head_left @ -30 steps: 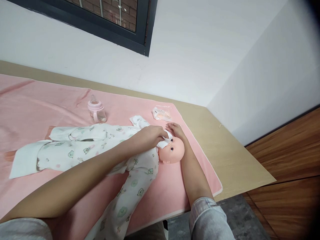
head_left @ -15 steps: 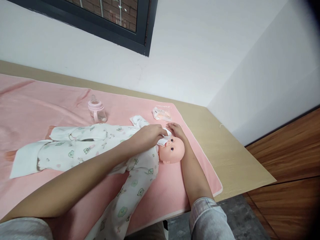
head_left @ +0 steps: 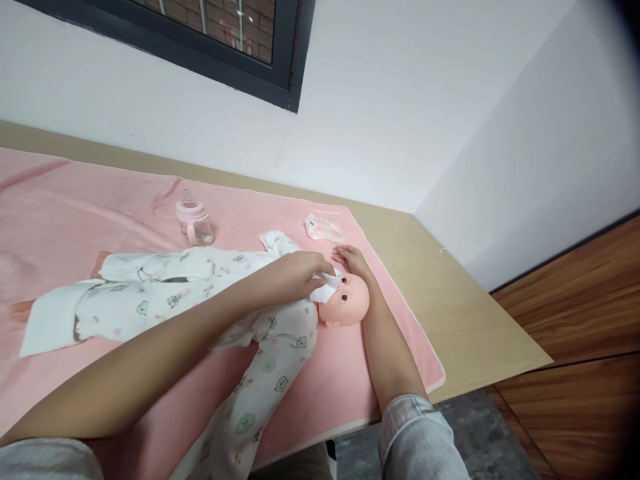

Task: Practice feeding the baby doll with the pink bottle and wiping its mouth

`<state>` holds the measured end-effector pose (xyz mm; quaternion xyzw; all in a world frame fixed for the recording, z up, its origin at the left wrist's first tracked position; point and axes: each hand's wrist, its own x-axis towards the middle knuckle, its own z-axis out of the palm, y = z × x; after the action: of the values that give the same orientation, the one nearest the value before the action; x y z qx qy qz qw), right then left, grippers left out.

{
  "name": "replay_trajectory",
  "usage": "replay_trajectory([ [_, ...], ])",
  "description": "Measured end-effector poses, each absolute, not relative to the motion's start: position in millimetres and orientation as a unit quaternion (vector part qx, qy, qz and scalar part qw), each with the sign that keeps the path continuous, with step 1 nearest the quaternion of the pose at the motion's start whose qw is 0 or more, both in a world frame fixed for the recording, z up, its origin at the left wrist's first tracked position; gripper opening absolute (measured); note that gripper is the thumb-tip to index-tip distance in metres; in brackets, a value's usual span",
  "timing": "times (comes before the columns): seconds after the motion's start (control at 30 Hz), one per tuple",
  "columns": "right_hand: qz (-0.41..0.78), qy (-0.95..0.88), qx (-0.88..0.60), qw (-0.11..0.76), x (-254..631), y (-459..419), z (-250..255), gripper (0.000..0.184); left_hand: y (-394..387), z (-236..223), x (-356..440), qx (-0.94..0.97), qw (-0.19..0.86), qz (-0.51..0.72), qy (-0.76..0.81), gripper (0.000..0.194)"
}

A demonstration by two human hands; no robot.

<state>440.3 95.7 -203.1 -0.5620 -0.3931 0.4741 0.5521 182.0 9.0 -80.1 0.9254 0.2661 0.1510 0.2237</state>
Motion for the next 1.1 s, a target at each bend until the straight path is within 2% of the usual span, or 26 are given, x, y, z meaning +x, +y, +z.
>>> replay_trajectory([
  [0.27, 0.471, -0.396, -0.558, 0.557, 439.3, 94.9, -201.9, 0.010, 6.5, -85.3, 184.4, 0.933, 0.197, 0.130, 0.272, 0.029],
  [0.57, 0.488, -0.402, -0.530, 0.565, 443.1, 97.0, -208.1, 0.006, 1.1, -85.8, 188.0, 0.929, 0.190, 0.129, 0.290, 0.023],
  [0.77, 0.471, -0.390, -0.562, 0.558, 438.2, 95.7, -202.0, 0.010, 4.3, -86.0, 185.6, 0.931, 0.178, 0.143, 0.287, 0.024],
  [1.1, 0.468, -0.385, -0.574, 0.551, 430.9, 89.9, -193.3, 0.005, 9.4, -88.2, 185.2, 0.937, 0.159, 0.135, 0.279, 0.024],
])
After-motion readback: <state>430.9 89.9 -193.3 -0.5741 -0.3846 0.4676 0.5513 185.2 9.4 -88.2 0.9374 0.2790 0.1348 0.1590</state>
